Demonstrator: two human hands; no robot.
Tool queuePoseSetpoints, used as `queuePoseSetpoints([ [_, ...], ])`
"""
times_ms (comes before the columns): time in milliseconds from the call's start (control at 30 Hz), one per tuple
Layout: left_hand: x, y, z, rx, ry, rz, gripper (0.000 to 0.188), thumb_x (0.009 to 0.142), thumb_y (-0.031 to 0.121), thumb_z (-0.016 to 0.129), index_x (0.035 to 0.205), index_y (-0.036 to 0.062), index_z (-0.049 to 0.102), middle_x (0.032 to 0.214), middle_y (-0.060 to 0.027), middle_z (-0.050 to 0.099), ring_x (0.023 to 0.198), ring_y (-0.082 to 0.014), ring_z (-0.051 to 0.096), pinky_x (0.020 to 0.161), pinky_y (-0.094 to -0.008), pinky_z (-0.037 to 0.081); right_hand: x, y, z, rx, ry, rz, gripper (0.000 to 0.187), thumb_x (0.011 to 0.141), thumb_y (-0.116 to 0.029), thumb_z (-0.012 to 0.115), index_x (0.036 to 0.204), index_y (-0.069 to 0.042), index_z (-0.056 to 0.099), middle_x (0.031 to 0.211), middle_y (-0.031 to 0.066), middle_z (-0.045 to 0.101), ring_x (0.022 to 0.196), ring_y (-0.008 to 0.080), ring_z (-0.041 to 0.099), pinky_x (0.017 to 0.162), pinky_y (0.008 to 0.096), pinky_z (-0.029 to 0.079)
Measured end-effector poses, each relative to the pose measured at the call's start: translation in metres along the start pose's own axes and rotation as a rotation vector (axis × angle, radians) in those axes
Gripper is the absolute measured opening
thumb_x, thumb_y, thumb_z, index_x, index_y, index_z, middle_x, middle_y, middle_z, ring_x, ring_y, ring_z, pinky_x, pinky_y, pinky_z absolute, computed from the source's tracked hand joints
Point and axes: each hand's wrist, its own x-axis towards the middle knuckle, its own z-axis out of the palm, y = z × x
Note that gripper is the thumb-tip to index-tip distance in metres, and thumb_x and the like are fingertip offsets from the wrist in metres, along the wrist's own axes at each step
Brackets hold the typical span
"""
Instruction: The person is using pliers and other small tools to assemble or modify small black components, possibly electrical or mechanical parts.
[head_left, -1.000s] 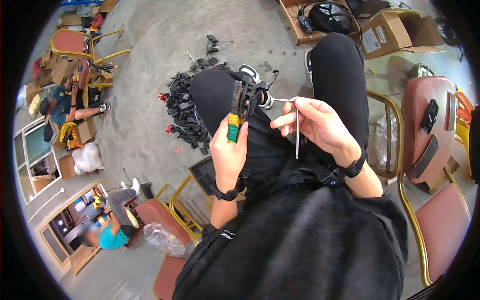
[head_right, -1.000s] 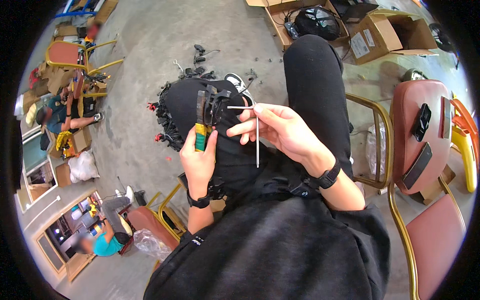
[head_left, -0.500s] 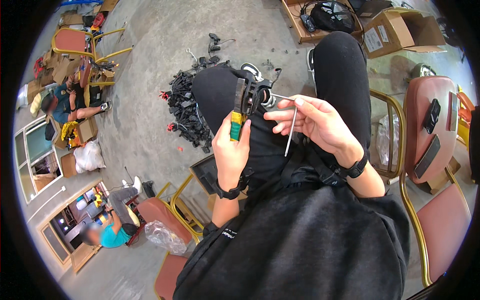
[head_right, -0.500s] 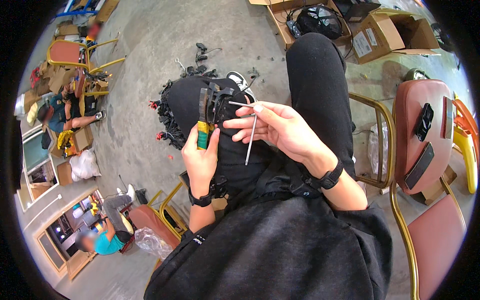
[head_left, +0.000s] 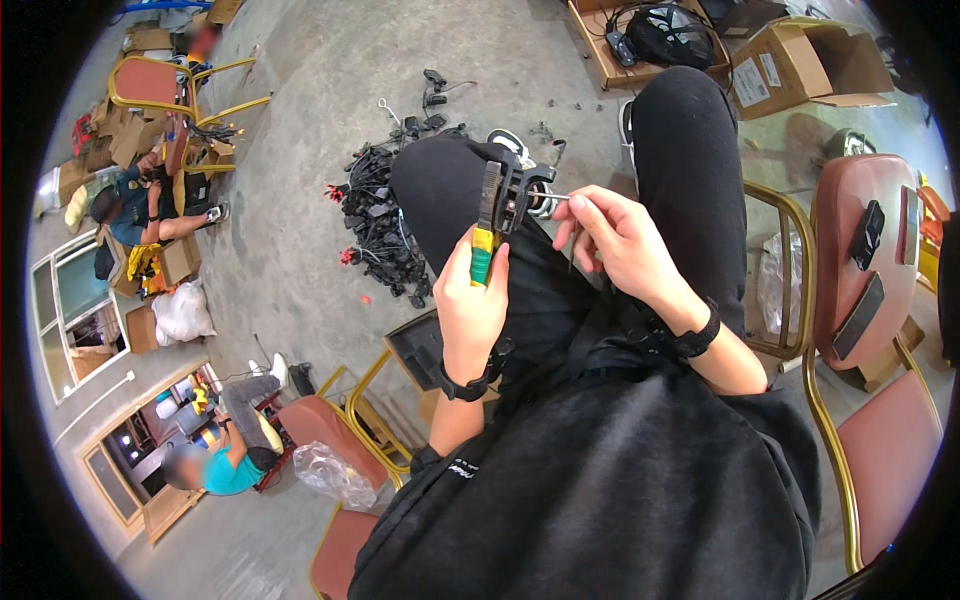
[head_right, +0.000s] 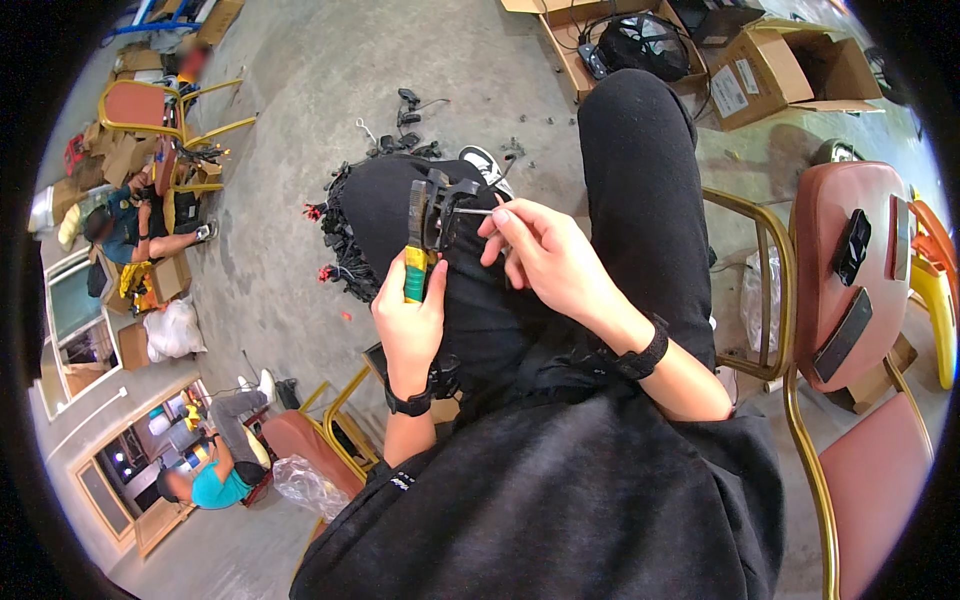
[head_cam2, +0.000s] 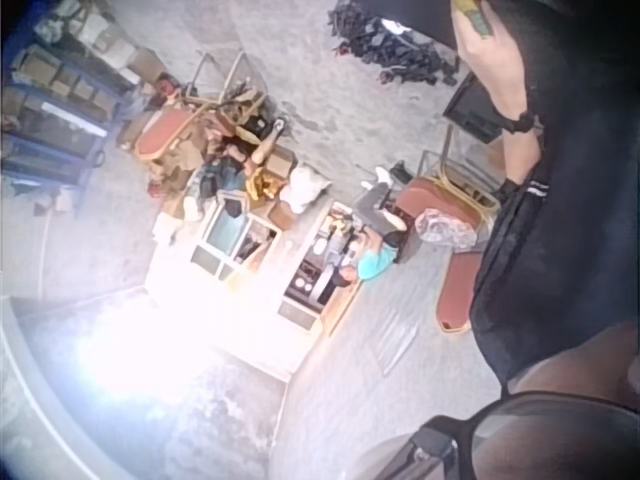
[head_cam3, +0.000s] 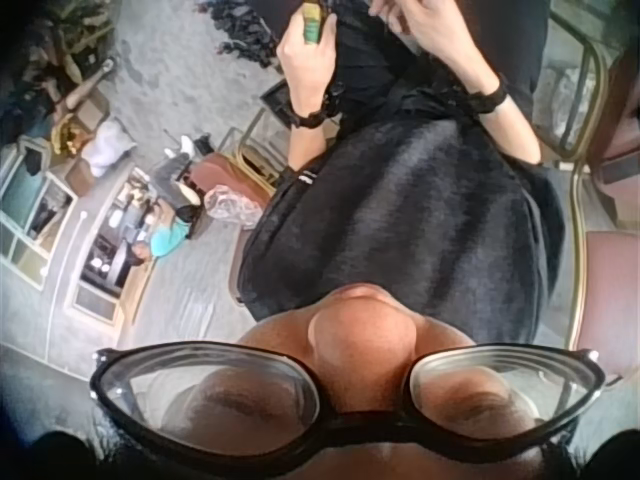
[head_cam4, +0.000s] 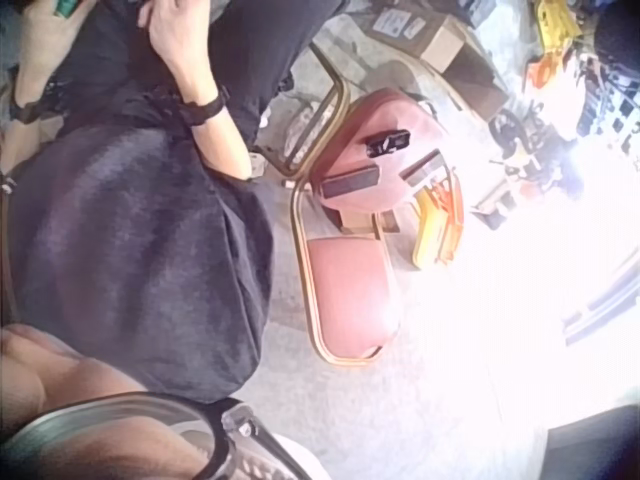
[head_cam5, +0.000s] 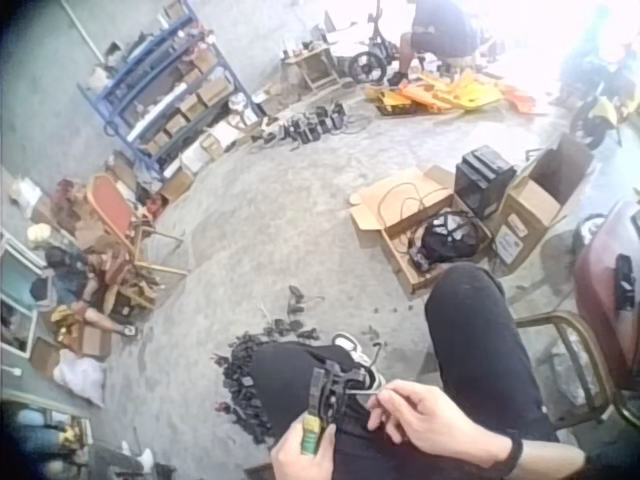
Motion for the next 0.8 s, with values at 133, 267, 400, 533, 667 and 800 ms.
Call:
queuePoseSetpoints([
  [133,-0.001,0.001,0.001,-0.003,-0.004,-0.012,0.031,0.092,0.004,0.074,0.121,-0.003,0.066,0.102,-0.0202,0.073,0.091,-0.0338,0.074,0.081,-0.0373,0.056,0.0,0.0,0.006,0.169,-0.042,0.046,0.033,0.113,-0.026,0.045,0.11,0.003,0.061,0.08,0.01,0.069,0.052,0.0117,0.063,0.048,0.0241,0.049],
  [267,-0.003,-0.001,0.004,0.037,0.029,0.054,0.031,0.093,0.004,0.073,0.122,-0.0018,0.066,0.104,-0.0214,0.072,0.093,-0.0378,0.073,0.082,-0.0393,0.056,-0.003,-0.001,0.003,0.327,-0.074,0.12,0.034,0.112,-0.027,0.047,0.111,0.005,0.06,0.079,0.0122,0.069,0.054,0.017,0.069,0.049,0.027,0.056],
  [400,-0.005,-0.004,0.009,0.064,0.069,0.114,0.031,0.091,0.005,0.075,0.121,-0.0024,0.066,0.102,-0.0199,0.073,0.09,-0.0338,0.073,0.081,-0.038,0.056,0.001,-0.005,-0.006,0.536,-0.062,0.318,0.035,0.11,-0.026,0.05,0.113,0.007,0.061,0.08,0.0133,0.071,0.059,0.0193,0.072,0.054,0.0281,0.062],
  [533,-0.007,-0.004,0.012,0.117,0.106,0.177,0.032,0.091,0.005,0.076,0.12,-0.003,0.066,0.101,-0.0199,0.074,0.089,-0.0322,0.074,0.082,-0.037,0.056,0.001,-0.01,-0.01,0.545,-0.027,0.383,0.036,0.11,-0.026,0.051,0.115,0.007,0.063,0.082,0.0133,0.071,0.066,0.0199,0.075,0.058,0.0281,0.063],
  [667,-0.005,-0.003,0.009,0.059,0.051,0.124,0.032,0.092,0.003,0.072,0.124,-0.0005,0.065,0.107,-0.0222,0.071,0.096,-0.0414,0.071,0.083,-0.0416,0.056,-0.004,-0.006,0.0,0.242,-0.013,0.173,0.024,0.108,-0.018,0.055,0.118,0.0,0.067,0.087,0.0138,0.071,0.075,0.0236,0.076,0.068,0.0315,0.062],
  [800,-0.004,-0.002,0.005,0.042,0.033,0.065,0.031,0.092,0.004,0.073,0.121,-0.0013,0.066,0.104,-0.0216,0.072,0.093,-0.0383,0.073,0.082,-0.0396,0.056,-0.005,0.001,0.007,-0.71,0.239,-0.535,0.021,0.093,-0.003,0.07,0.114,-0.001,0.071,0.118,0.0182,0.065,0.11,0.0303,0.066,0.087,0.037,0.054],
])
